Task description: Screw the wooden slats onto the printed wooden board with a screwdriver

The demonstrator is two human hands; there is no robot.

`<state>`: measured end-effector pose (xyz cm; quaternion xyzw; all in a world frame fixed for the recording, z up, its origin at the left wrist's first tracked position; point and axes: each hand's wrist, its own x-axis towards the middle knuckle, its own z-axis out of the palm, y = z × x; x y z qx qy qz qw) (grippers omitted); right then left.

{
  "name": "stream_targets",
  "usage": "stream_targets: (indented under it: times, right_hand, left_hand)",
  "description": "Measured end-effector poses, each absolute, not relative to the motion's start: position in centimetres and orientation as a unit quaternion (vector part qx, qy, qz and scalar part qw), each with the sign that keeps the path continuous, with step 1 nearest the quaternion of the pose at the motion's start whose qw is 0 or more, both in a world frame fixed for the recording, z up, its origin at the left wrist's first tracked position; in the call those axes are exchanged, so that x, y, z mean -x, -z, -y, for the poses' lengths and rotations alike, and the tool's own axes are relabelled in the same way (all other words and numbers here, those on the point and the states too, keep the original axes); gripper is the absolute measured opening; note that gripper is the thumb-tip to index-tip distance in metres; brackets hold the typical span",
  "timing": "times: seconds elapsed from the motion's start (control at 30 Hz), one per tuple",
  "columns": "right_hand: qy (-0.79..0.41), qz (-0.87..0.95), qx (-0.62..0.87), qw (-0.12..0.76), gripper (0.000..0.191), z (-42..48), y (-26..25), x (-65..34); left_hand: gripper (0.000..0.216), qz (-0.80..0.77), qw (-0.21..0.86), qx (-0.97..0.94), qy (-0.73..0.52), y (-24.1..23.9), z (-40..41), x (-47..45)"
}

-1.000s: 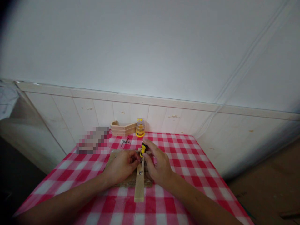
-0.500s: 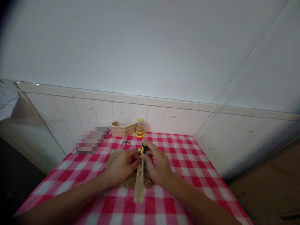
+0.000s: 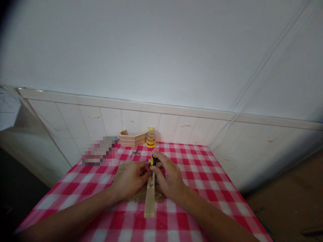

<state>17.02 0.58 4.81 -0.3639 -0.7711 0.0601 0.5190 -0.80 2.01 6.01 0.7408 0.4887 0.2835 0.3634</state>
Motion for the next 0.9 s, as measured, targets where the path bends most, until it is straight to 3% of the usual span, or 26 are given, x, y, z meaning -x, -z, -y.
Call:
stream_targets:
  times: [0.4, 0.67, 0.9]
  right_hand:
    - [-0.064, 0.758, 0.378, 0.528, 0.05, -0.8, -4.7, -17.0]
    - [-0.032, 0.796, 0.336, 0.503, 0.061, 0.2, -5.1, -16.7]
    - [-0.054, 0.798, 0.329, 0.501, 0.056, 0.1, -5.0, -16.5]
  left_hand:
    - [0.014, -0.492, 0.358, -0.744, -0.275, -6.4, -1.9, 0.8]
    - [0.017, -0.482, 0.36, -0.749, -0.278, -6.0, -2.0, 0.8]
    - [0.017, -0.476, 0.362, -0.75, -0.284, -5.8, -2.1, 0.8]
